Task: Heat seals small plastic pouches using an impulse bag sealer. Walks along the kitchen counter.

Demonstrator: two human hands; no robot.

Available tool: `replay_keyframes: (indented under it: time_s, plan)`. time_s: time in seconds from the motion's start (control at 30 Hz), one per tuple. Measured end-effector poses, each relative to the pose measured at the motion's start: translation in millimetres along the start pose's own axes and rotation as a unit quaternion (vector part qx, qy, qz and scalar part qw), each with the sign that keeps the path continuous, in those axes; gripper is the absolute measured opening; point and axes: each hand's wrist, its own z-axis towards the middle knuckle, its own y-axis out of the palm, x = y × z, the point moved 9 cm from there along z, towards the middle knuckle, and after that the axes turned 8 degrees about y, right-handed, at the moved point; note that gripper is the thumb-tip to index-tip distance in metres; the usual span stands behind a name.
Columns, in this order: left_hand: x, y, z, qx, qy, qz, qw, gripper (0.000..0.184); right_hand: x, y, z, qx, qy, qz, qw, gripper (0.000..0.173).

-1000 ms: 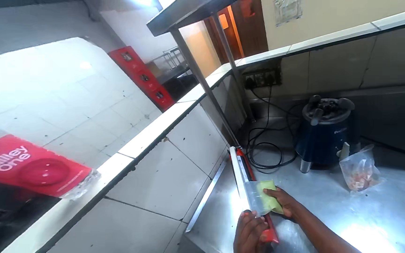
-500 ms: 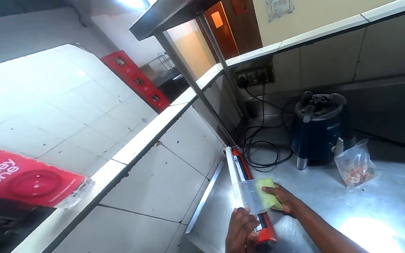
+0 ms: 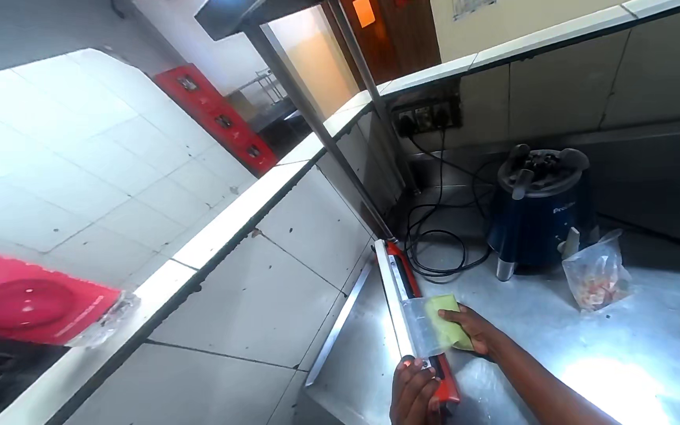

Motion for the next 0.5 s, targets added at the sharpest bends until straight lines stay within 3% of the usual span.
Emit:
replay_keyframes:
  time_s: [0.5]
  plan:
    - [1.2,-0.4,-2.0,0.014,-0.010,0.009,1.000,0.042,0.3,1.1,1.0,-0.005,0.008,0.014,1.000,0.039]
